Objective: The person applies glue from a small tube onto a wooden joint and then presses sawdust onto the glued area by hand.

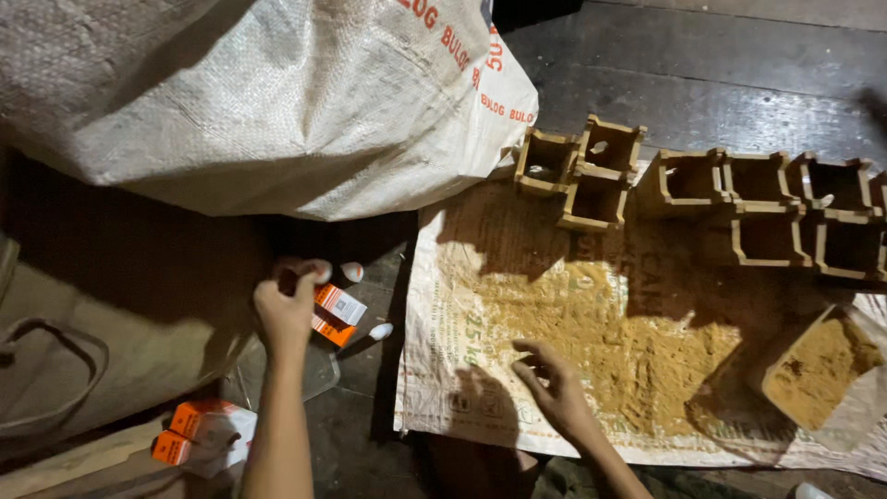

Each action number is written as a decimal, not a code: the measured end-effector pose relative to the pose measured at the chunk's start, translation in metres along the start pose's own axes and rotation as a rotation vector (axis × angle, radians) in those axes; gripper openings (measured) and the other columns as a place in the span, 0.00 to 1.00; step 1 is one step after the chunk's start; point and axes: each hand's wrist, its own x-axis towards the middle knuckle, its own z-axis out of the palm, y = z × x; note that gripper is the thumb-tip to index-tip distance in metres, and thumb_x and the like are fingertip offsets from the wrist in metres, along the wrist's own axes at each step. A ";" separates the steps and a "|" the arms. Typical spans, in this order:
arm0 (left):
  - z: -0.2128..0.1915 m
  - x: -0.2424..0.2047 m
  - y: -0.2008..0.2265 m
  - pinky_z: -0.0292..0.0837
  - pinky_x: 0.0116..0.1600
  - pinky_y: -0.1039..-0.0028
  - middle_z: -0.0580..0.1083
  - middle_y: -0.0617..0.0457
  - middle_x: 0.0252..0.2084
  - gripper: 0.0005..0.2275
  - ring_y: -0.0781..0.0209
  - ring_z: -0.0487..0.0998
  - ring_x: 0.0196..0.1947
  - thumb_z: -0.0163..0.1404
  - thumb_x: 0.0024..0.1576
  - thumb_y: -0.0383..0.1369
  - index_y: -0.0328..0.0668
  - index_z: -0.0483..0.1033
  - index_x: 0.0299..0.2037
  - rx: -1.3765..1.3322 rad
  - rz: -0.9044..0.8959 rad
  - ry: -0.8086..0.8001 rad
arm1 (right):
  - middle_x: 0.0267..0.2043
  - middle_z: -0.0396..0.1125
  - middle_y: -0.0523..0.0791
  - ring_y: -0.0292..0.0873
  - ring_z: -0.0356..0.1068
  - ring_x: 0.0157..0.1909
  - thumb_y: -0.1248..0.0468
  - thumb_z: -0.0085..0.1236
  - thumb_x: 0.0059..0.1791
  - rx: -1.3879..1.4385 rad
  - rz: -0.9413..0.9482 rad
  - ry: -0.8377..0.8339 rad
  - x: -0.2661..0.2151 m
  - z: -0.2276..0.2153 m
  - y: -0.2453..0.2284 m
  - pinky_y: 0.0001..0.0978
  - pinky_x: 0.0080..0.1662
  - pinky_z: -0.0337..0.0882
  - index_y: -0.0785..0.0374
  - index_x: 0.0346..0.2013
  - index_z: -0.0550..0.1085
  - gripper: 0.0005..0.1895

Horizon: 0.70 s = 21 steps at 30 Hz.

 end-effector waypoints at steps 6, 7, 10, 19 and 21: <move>0.057 0.052 -0.112 0.70 0.36 0.62 0.80 0.49 0.33 0.11 0.47 0.80 0.32 0.49 0.52 0.44 0.50 0.81 0.33 0.405 0.082 -0.133 | 0.52 0.78 0.47 0.41 0.79 0.47 0.63 0.58 0.50 -0.009 0.108 0.139 0.000 -0.017 0.042 0.30 0.50 0.81 0.60 0.53 0.77 0.17; 0.068 0.055 -0.122 0.71 0.35 0.61 0.80 0.48 0.34 0.13 0.47 0.81 0.33 0.47 0.52 0.44 0.50 0.81 0.37 0.377 -0.081 -0.234 | 0.52 0.77 0.47 0.41 0.79 0.45 0.64 0.58 0.50 -0.029 0.144 0.139 0.000 -0.020 0.043 0.28 0.50 0.83 0.59 0.54 0.76 0.17; 0.063 0.056 -0.067 0.62 0.28 0.52 0.73 0.38 0.24 0.11 0.43 0.71 0.22 0.46 0.41 0.42 0.45 0.72 0.20 0.456 -0.193 -0.435 | 0.53 0.77 0.50 0.44 0.81 0.48 0.64 0.56 0.51 -0.067 0.096 0.135 0.000 -0.024 0.058 0.31 0.51 0.85 0.61 0.54 0.76 0.17; 0.086 0.050 -0.071 0.74 0.40 0.54 0.81 0.43 0.42 0.16 0.36 0.82 0.41 0.42 0.55 0.44 0.51 0.84 0.39 0.717 -0.231 -0.572 | 0.44 0.78 0.46 0.39 0.80 0.40 0.63 0.59 0.50 -0.248 0.085 0.132 -0.004 -0.016 0.063 0.26 0.43 0.85 0.57 0.53 0.76 0.17; 0.080 0.048 -0.067 0.74 0.41 0.56 0.81 0.44 0.42 0.15 0.38 0.82 0.41 0.48 0.53 0.47 0.52 0.83 0.40 0.657 -0.239 -0.589 | 0.44 0.78 0.46 0.39 0.79 0.40 0.62 0.59 0.50 -0.207 0.056 0.132 -0.006 -0.016 0.057 0.27 0.43 0.83 0.58 0.53 0.76 0.17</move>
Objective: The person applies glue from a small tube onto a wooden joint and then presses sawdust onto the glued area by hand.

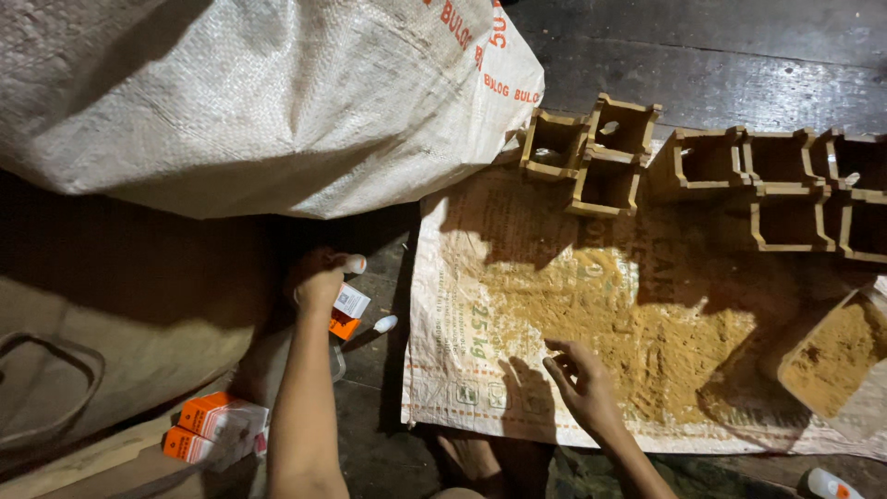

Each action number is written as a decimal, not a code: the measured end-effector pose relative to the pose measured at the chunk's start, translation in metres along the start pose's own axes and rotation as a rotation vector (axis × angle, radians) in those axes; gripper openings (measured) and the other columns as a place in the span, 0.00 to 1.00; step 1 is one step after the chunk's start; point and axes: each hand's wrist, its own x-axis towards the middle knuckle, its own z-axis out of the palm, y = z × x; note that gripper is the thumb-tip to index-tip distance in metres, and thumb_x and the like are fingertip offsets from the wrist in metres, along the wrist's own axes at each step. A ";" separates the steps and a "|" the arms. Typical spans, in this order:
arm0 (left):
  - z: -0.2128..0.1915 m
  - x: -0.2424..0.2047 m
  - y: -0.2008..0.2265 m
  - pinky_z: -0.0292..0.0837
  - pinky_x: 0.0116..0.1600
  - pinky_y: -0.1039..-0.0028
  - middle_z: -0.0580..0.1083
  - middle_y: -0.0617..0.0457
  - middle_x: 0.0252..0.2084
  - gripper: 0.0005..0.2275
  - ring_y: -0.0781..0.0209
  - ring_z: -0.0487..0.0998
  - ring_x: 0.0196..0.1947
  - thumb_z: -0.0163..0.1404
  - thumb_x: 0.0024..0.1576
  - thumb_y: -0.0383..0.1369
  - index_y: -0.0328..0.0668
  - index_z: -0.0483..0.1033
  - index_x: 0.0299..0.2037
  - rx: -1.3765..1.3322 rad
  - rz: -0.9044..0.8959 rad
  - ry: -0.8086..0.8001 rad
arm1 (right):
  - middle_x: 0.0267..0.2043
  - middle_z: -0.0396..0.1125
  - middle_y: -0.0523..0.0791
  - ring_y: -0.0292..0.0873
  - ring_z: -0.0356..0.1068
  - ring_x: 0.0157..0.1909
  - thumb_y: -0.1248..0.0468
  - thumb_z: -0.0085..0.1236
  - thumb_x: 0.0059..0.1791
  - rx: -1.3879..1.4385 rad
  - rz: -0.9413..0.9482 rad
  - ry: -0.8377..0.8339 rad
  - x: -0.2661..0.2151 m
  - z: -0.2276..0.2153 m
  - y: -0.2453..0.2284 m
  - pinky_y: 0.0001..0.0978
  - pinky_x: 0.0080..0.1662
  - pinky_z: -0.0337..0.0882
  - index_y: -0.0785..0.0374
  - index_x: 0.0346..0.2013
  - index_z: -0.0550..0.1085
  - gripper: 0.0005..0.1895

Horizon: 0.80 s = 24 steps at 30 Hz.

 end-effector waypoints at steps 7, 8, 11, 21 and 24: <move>0.023 -0.008 -0.030 0.69 0.58 0.65 0.78 0.56 0.55 0.23 0.51 0.78 0.54 0.49 0.49 0.42 0.61 0.77 0.59 -0.381 0.076 0.295 | 0.43 0.78 0.44 0.36 0.78 0.37 0.62 0.59 0.49 0.022 -0.058 0.048 -0.009 -0.013 0.012 0.27 0.38 0.79 0.60 0.52 0.77 0.16; 0.009 -0.034 -0.020 0.69 0.58 0.65 0.78 0.56 0.55 0.23 0.51 0.78 0.54 0.49 0.49 0.42 0.61 0.77 0.59 -0.378 0.075 0.293 | 0.43 0.78 0.44 0.36 0.78 0.37 0.62 0.59 0.49 0.024 -0.055 0.047 -0.012 -0.015 0.021 0.27 0.38 0.79 0.60 0.52 0.77 0.16; -0.016 -0.096 0.001 0.70 0.46 0.58 0.80 0.45 0.39 0.18 0.43 0.78 0.37 0.43 0.42 0.25 0.44 0.80 0.41 -0.460 0.212 0.188 | 0.47 0.78 0.50 0.42 0.80 0.43 0.63 0.58 0.50 -0.001 0.096 0.027 -0.022 -0.022 0.039 0.29 0.46 0.86 0.60 0.54 0.76 0.17; -0.007 -0.167 0.004 0.52 0.68 0.53 0.73 0.59 0.57 0.29 0.54 0.69 0.60 0.49 0.38 0.26 0.55 0.74 0.56 -0.151 0.511 0.172 | 0.42 0.74 0.45 0.37 0.78 0.36 0.74 0.59 0.48 -0.070 -0.099 0.071 -0.045 -0.024 0.082 0.25 0.39 0.84 0.60 0.52 0.76 0.18; -0.018 -0.180 0.011 0.58 0.64 0.56 0.78 0.59 0.45 0.23 0.51 0.76 0.50 0.51 0.46 0.31 0.59 0.74 0.55 -0.213 0.472 0.070 | 0.39 0.76 0.42 0.37 0.77 0.34 0.66 0.58 0.49 -0.068 -0.117 0.120 -0.049 -0.025 0.078 0.30 0.36 0.78 0.57 0.51 0.78 0.15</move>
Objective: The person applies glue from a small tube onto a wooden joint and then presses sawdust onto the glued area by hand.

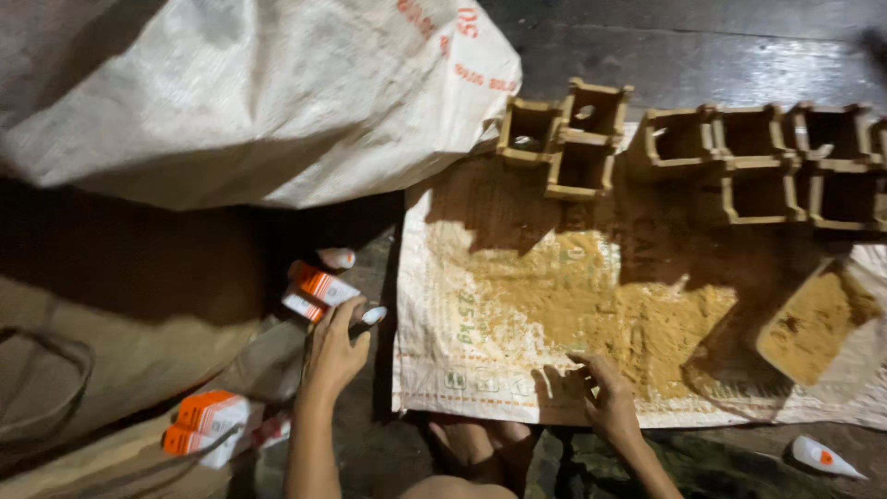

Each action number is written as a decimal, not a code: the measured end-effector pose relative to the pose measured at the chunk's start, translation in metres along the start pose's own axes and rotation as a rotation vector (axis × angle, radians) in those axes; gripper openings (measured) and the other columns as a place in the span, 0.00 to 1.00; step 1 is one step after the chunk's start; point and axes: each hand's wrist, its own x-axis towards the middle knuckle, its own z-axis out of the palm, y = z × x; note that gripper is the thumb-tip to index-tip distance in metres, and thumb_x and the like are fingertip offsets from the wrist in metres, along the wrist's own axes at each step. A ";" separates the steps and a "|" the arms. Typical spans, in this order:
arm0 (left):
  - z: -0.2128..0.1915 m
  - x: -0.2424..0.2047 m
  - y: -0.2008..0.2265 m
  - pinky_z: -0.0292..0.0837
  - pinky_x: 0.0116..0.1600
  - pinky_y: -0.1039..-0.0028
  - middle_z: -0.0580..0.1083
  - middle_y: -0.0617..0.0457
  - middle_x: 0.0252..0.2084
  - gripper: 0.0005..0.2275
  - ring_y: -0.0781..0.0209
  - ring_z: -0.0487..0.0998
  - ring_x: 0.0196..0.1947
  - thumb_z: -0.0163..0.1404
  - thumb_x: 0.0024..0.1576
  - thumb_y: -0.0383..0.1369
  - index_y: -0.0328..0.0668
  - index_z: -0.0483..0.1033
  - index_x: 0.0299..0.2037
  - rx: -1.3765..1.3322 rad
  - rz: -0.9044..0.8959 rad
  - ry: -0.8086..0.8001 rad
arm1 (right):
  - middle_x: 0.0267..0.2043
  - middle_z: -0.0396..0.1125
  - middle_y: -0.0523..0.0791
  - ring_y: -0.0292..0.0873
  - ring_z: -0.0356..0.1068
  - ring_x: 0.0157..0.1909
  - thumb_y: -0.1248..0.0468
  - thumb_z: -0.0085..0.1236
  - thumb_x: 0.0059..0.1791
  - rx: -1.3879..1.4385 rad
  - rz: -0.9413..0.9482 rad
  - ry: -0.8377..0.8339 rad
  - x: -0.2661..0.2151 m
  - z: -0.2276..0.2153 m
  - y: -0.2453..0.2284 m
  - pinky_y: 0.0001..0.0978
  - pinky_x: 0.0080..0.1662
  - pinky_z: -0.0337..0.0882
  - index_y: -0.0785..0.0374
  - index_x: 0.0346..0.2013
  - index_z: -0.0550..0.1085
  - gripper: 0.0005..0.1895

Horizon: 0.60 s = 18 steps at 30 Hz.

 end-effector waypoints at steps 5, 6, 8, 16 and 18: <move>-0.012 -0.011 0.064 0.73 0.41 0.82 0.83 0.54 0.24 0.14 0.67 0.86 0.24 0.53 0.55 0.35 0.52 0.79 0.52 -0.402 -0.103 -0.276 | 0.27 0.78 0.38 0.34 0.75 0.29 0.55 0.52 0.53 -0.033 0.078 0.136 -0.004 0.010 0.037 0.28 0.35 0.70 0.52 0.40 0.83 0.13; -0.013 -0.015 0.076 0.65 0.55 0.76 0.80 0.55 0.44 0.25 0.66 0.79 0.44 0.57 0.49 0.30 0.48 0.71 0.59 -0.490 0.076 -0.290 | 0.37 0.77 0.40 0.36 0.76 0.37 0.64 0.57 0.50 0.008 -0.022 0.194 -0.005 0.013 0.041 0.26 0.39 0.71 0.53 0.49 0.77 0.13; 0.003 -0.020 0.094 0.58 0.70 0.71 0.77 0.56 0.63 0.37 0.65 0.73 0.64 0.61 0.42 0.24 0.43 0.62 0.67 -0.588 0.287 -0.335 | 0.47 0.76 0.43 0.38 0.78 0.46 0.73 0.62 0.47 0.028 -0.106 0.288 -0.005 0.007 0.033 0.25 0.43 0.73 0.54 0.58 0.72 0.26; 0.064 -0.050 0.162 0.77 0.62 0.62 0.78 0.56 0.59 0.26 0.58 0.73 0.68 0.57 0.55 0.41 0.57 0.70 0.66 -0.568 -0.211 -0.966 | 0.50 0.70 0.45 0.40 0.76 0.39 0.75 0.63 0.45 -0.116 -0.124 0.331 -0.017 -0.048 0.028 0.27 0.44 0.82 0.55 0.54 0.72 0.24; 0.065 -0.052 0.152 0.74 0.64 0.66 0.80 0.60 0.60 0.27 0.63 0.76 0.66 0.61 0.52 0.36 0.60 0.71 0.65 -0.519 -0.202 -0.891 | 0.52 0.69 0.45 0.43 0.73 0.47 0.76 0.61 0.41 -0.164 -0.018 0.349 -0.030 -0.071 0.038 0.31 0.49 0.76 0.52 0.55 0.73 0.29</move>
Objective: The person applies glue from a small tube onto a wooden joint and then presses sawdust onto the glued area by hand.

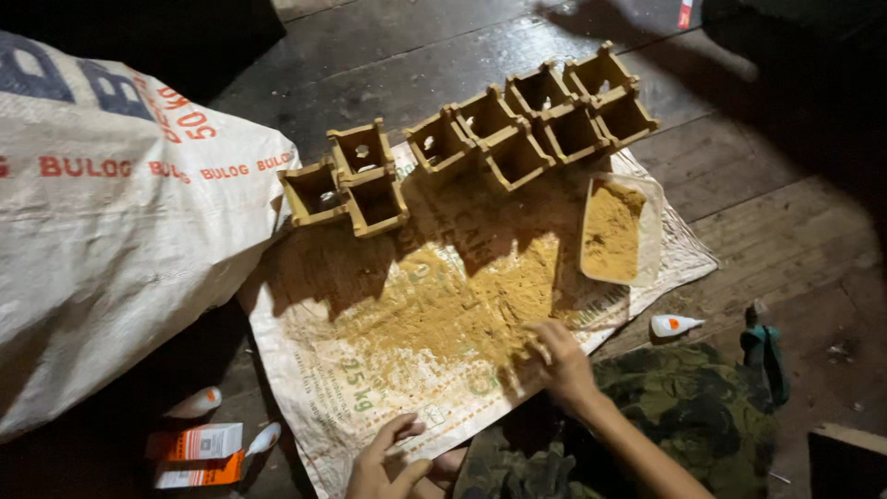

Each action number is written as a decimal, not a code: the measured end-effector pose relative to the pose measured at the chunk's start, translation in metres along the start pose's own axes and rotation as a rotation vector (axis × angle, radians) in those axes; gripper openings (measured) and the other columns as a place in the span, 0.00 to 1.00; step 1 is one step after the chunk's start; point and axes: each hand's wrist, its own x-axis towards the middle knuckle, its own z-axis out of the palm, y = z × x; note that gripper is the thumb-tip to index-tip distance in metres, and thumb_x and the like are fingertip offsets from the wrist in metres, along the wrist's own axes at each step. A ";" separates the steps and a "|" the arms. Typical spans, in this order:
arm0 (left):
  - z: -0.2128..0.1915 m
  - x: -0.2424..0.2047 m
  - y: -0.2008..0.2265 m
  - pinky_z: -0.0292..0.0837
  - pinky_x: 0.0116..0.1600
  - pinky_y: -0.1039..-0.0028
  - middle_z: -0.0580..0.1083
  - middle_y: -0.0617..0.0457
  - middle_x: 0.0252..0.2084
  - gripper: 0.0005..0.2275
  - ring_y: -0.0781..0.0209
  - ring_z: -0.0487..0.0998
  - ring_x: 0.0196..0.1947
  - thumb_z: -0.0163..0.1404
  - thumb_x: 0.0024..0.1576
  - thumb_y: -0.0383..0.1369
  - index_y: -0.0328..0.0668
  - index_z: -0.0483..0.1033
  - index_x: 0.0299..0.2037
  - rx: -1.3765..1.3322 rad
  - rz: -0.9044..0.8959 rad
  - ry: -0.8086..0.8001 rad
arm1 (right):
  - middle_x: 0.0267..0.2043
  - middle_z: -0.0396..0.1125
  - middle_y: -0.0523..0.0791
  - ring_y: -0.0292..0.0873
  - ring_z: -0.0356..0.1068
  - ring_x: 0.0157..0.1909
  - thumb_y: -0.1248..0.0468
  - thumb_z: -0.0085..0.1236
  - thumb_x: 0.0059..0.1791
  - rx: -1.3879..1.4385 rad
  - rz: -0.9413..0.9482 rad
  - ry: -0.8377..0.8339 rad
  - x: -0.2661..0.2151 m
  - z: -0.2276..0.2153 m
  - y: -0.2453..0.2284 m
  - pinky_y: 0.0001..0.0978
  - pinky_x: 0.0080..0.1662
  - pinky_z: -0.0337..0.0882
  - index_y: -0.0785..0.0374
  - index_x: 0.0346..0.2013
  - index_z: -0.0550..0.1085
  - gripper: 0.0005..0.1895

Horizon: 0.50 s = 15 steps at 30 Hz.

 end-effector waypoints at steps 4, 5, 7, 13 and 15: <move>0.008 0.020 -0.049 0.83 0.52 0.83 0.85 0.69 0.48 0.31 0.77 0.85 0.52 0.70 0.38 0.37 0.70 0.79 0.57 0.299 0.301 0.332 | 0.51 0.68 0.51 0.50 0.66 0.45 0.68 0.60 0.50 -0.273 0.077 0.483 0.010 -0.052 0.026 0.38 0.48 0.67 0.65 0.54 0.71 0.18; 0.012 0.036 -0.071 0.83 0.52 0.83 0.85 0.69 0.48 0.31 0.77 0.85 0.52 0.70 0.38 0.37 0.70 0.79 0.57 0.303 0.309 0.324 | 0.51 0.68 0.51 0.50 0.66 0.45 0.68 0.60 0.50 -0.278 0.081 0.492 0.020 -0.067 0.044 0.38 0.48 0.67 0.65 0.54 0.71 0.18; 0.020 0.064 -0.118 0.66 0.55 0.70 0.79 0.69 0.53 0.28 0.64 0.78 0.55 0.66 0.38 0.46 0.65 0.78 0.53 0.646 0.720 0.431 | 0.51 0.63 0.59 0.57 0.64 0.54 0.61 0.52 0.55 -0.186 0.412 0.714 0.034 -0.094 0.078 0.46 0.53 0.66 0.71 0.59 0.67 0.21; 0.056 0.083 -0.118 0.66 0.59 0.57 0.77 0.62 0.50 0.17 0.54 0.75 0.57 0.49 0.54 0.55 0.63 0.80 0.46 0.835 0.944 0.536 | 0.44 0.72 0.63 0.71 0.69 0.48 0.51 0.46 0.53 -0.326 0.675 0.329 0.068 -0.111 0.184 0.59 0.46 0.65 0.65 0.44 0.72 0.20; 0.063 0.073 -0.094 0.63 0.61 0.54 0.77 0.65 0.50 0.12 0.56 0.74 0.58 0.59 0.49 0.47 0.64 0.81 0.43 0.885 0.798 0.473 | 0.34 0.69 0.52 0.56 0.68 0.37 0.56 0.49 0.51 -0.229 0.707 0.399 0.073 -0.118 0.166 0.50 0.39 0.63 0.61 0.35 0.73 0.12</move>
